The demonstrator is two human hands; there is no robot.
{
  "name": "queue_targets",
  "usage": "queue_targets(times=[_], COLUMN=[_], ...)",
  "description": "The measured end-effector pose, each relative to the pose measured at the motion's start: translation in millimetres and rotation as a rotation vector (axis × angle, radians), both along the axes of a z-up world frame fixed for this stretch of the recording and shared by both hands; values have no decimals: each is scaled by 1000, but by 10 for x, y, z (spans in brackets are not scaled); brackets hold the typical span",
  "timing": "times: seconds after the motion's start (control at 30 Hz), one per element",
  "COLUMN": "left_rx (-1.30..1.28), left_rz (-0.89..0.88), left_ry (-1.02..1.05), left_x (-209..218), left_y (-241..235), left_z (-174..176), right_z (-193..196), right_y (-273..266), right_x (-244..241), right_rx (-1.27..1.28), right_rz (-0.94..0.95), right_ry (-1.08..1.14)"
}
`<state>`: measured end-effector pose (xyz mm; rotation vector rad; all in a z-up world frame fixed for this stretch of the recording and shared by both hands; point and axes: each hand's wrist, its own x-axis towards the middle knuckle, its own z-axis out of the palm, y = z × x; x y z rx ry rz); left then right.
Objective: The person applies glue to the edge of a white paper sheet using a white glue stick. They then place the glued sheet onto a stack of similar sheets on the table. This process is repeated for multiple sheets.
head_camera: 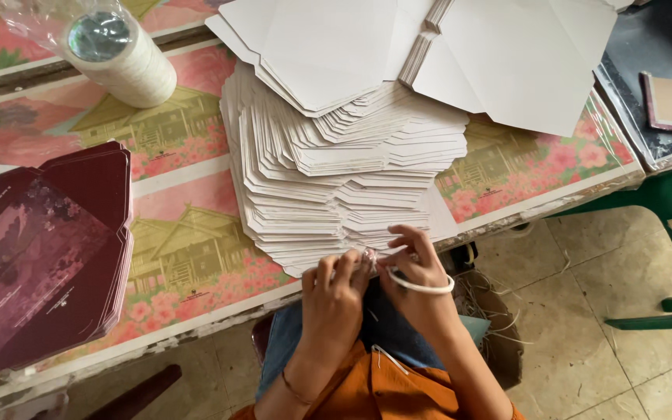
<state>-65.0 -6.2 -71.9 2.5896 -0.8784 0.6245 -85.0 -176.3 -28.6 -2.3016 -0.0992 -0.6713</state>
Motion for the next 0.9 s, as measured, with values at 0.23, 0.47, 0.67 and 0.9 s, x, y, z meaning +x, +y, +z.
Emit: queue_targets(times=[0.23, 0.47, 0.67, 0.9], left_rx=[5, -112, -214, -190], left_rz=[-118, 296, 595, 485], left_ry=[169, -73, 224, 77], left_x=[317, 2243, 3596, 3529], left_y=[98, 77, -73, -32], left_z=[542, 549, -301, -275], right_z=[441, -499, -721, -608], right_y=[-299, -1319, -1794, -2213], right_x=[150, 1174, 1741, 2381], right_rx=[56, -215, -184, -585], right_rz=[57, -249, -336, -371], right_ry=[-54, -47, 96, 153])
